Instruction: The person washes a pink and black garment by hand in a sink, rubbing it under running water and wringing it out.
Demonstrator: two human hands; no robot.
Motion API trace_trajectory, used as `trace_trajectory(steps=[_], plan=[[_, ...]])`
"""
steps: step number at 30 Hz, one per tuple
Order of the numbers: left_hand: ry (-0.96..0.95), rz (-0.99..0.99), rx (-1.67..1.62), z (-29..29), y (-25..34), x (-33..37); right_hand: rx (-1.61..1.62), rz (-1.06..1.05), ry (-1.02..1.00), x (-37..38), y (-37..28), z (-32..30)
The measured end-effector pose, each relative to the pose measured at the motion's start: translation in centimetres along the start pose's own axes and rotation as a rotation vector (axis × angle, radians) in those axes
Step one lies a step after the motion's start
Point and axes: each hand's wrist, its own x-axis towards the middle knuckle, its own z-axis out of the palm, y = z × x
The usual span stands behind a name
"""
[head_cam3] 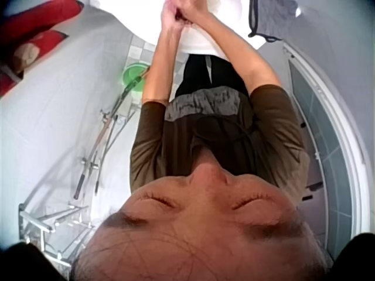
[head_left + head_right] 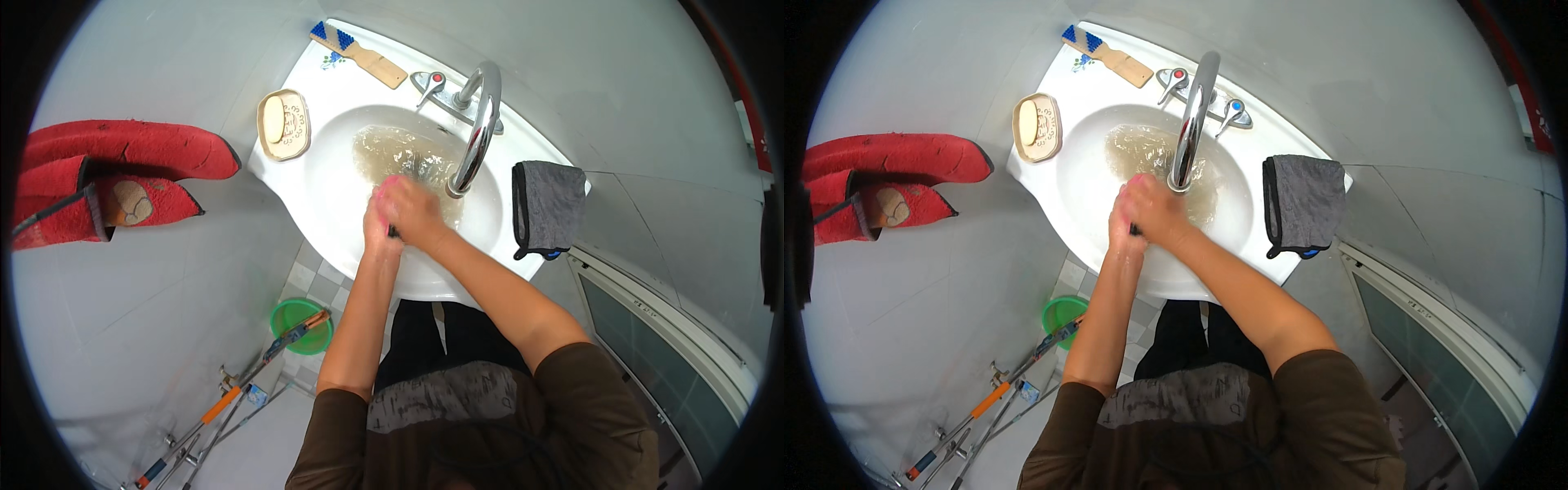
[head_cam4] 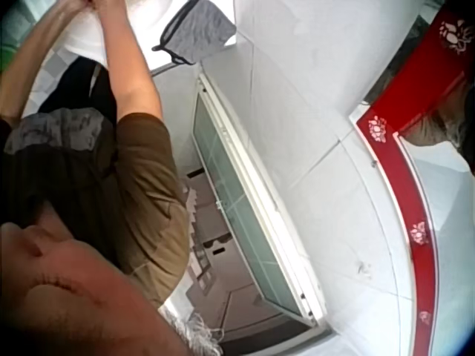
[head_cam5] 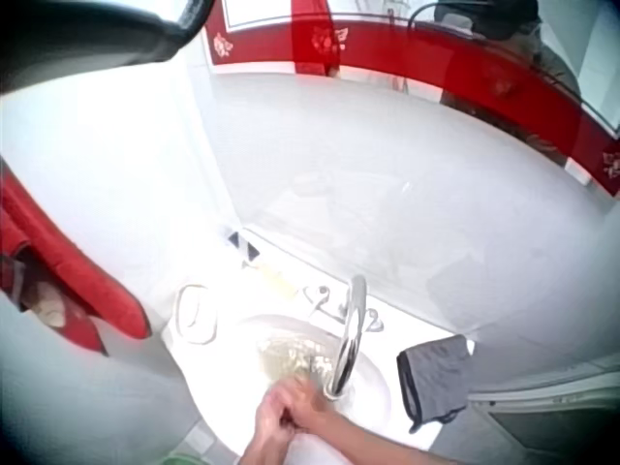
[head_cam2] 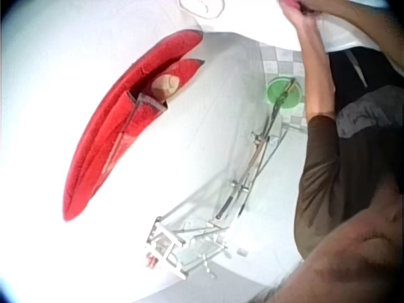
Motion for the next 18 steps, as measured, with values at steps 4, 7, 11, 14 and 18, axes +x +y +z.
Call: trace_trajectory(steps=[4, 7, 11, 14, 18], plan=[[0.014, -0.141, 0.493, 1.3, 0.2, -1.8, 0.049, 0.534, -0.241, -3.4, 10.5, 1.7], [-0.302, -0.054, 0.759, -0.8, 3.7, -1.1, 0.086, 0.564, -0.089, -3.2, 10.1, -1.0], [-0.259, 0.708, 1.473, 0.5, 6.5, -2.3, 0.163, 0.52, 0.108, -2.3, 5.6, -7.5], [-0.171, 1.036, 1.809, -0.1, 6.4, -1.4, 0.04, 0.516, -0.228, -4.8, 3.5, -8.7], [-0.084, 1.055, 1.39, -3.1, 3.7, -0.6, -0.038, 0.314, -0.467, -6.1, 4.5, -6.9]])
